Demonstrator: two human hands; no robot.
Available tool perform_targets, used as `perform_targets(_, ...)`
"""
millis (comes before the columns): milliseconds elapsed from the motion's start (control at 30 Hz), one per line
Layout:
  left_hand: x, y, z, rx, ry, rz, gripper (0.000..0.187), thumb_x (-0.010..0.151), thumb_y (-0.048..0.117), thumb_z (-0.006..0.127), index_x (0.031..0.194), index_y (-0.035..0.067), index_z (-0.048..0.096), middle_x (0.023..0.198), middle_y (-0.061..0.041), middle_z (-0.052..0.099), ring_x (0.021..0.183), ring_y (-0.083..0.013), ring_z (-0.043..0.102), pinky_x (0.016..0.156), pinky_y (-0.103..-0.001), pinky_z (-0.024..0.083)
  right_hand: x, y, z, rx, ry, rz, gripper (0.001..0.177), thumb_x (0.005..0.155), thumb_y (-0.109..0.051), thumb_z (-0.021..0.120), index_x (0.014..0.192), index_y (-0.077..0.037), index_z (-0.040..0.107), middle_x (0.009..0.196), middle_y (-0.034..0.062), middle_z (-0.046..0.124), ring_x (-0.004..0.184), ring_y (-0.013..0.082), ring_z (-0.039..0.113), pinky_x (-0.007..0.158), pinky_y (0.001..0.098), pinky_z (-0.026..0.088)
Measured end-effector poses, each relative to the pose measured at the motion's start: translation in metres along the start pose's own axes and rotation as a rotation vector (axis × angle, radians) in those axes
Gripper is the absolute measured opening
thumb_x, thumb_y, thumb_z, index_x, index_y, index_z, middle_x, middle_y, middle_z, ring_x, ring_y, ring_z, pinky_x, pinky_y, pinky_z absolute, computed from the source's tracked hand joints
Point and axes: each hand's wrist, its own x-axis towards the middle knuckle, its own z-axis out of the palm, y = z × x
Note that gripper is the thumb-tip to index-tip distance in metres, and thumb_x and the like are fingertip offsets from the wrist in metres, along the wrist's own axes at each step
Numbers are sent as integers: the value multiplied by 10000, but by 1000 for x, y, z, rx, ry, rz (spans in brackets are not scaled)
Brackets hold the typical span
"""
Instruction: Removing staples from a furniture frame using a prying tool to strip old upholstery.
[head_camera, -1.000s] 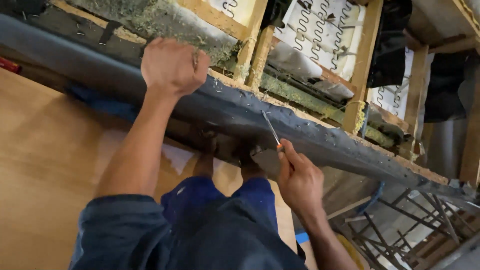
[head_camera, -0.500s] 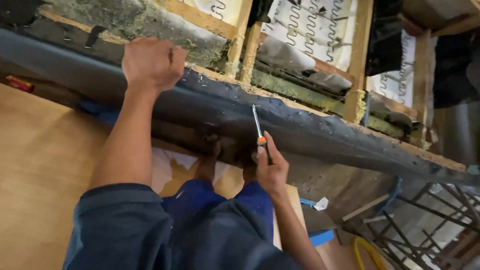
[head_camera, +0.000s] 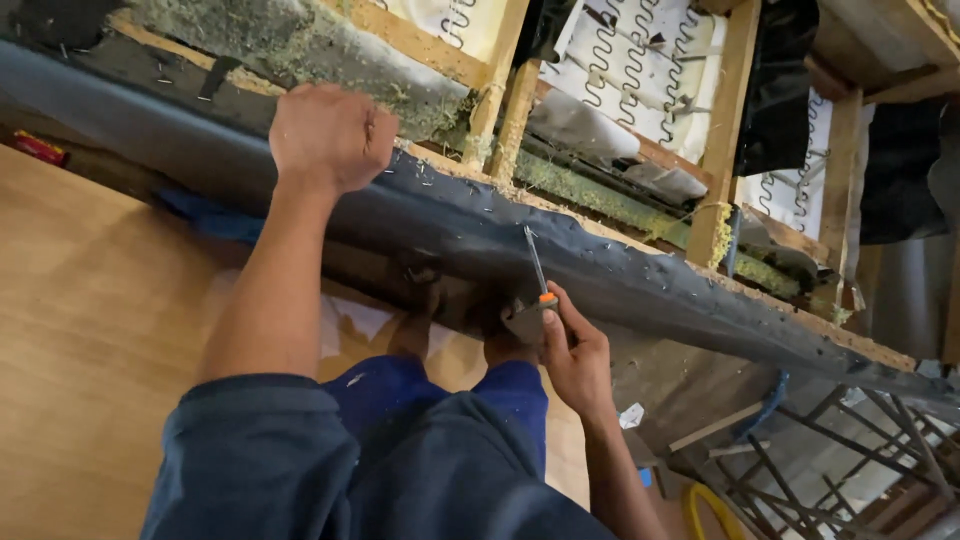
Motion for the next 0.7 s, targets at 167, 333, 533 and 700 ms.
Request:
perform_targets(167, -3, -5, 12, 2, 109, 43, 483, 1050, 359, 329, 603, 198, 415, 542, -8, 331, 480, -175, 221, 626, -370, 476, 18, 29, -7, -64, -23, -117, 441, 977, -285, 572, 1367, -90, 631, 756, -51, 589, 739, 41, 449, 620, 278, 420)
perform_targets(333, -1, 1, -1, -5, -17, -27, 498, 1030, 366, 312, 585, 183, 439, 541, -7, 368, 499, -191, 294, 601, -376, 441, 53, 83, 25, -203, 226, -642, 332, 1008, -188, 576, 1297, -34, 631, 924, 25, 652, 788, 108, 602, 741, 290, 503)
perform_targets(533, -3, -10, 11, 18, -9, 29, 525, 1097, 404, 331, 660, 178, 515, 619, -48, 445, 553, -251, 374, 560, -421, 400, 58, 87, 42, -92, 361, -589, 331, 945, -115, 629, 1268, -59, 666, 1232, 100, 698, 1119, 171, 679, 933, 304, 556)
perform_targets(700, 4, 13, -22, 122, -72, -58, 558, 1103, 467, 384, 739, 135, 645, 660, -110, 599, 591, -335, 573, 484, -450, 418, 54, 66, -52, -235, 669, -613, 153, 1040, -183, 553, 1023, -83, 668, 835, 53, 643, 706, 189, 592, 665, 337, 480)
